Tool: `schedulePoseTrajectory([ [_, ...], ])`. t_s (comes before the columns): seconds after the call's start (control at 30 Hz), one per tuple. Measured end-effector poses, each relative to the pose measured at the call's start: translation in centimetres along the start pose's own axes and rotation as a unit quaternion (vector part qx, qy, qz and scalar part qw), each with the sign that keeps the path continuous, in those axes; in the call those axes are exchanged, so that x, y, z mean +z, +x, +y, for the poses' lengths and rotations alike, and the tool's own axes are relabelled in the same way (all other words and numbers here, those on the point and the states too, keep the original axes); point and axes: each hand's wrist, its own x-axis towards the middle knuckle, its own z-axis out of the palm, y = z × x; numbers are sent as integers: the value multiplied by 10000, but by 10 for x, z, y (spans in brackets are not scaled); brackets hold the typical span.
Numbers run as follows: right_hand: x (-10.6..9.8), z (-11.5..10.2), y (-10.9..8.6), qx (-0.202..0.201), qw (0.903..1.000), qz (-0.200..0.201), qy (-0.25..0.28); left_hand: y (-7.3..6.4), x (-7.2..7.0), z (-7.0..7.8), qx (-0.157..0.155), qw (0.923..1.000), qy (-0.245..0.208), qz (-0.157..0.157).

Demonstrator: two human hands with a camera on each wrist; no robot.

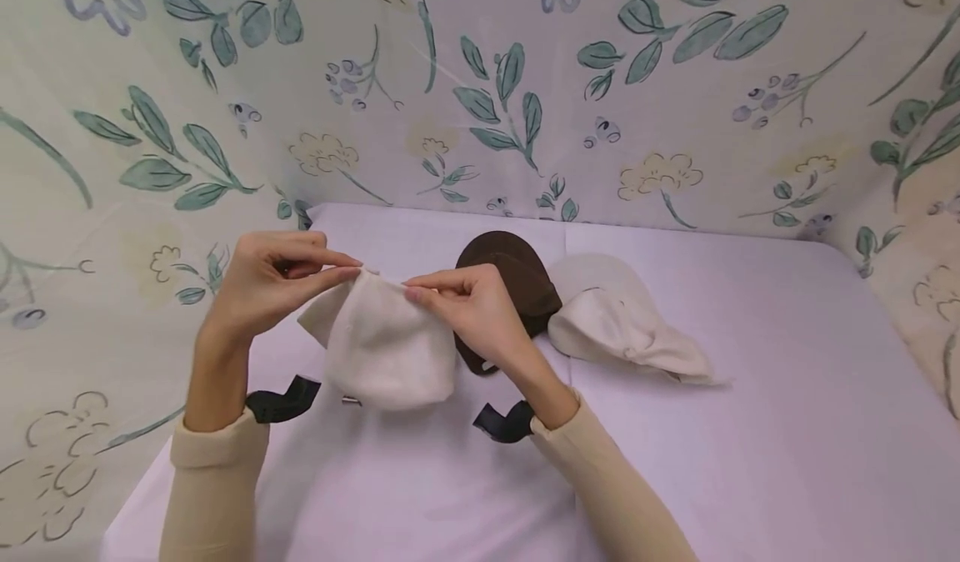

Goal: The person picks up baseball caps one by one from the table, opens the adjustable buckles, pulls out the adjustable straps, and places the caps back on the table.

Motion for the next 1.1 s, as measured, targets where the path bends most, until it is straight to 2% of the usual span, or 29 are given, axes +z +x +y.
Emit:
schedulePoseTrajectory([
  [0.13, -1, -4, 12, 19, 9996, -9, -280, 6, -6, -5, -97, 9999, 58, 54],
  [0.33, 3, -12, 45, 448, 9981, 249, -354, 27, -17, -21, -377, 9972, 490, 409],
  [0.43, 8, -15, 66, 375, 9978, 491, -256, 41, -23, -32, -406, 9936, 708, 777],
  [0.53, 15, -15, 89, 142, 9957, 892, -205, 53, -25, -44, -309, 9879, 777, 1308],
  [0.6, 19, -12, 102, -100, 9932, 1135, -254, 59, -25, -50, -175, 9833, 761, 1644],
  [0.67, 21, -4, 111, -204, 9912, 1243, -397, 60, -24, -58, -152, 9801, 819, 1799],
  [0.77, 21, 12, 117, -84, 9918, 1057, -714, 51, -21, -68, -420, 9802, 1055, 1620],
  [0.9, 23, 34, 112, 571, 9892, 538, -1239, 26, -16, -87, -1091, 9775, 1486, 1025],
  [1.0, 29, 48, 106, 838, 9838, 357, -1541, 6, -12, -100, -1412, 9758, 1472, 790],
  [1.1, 35, 56, 100, 876, 9819, 362, -1642, -9, -11, -109, -1550, 9772, 1243, 745],
])
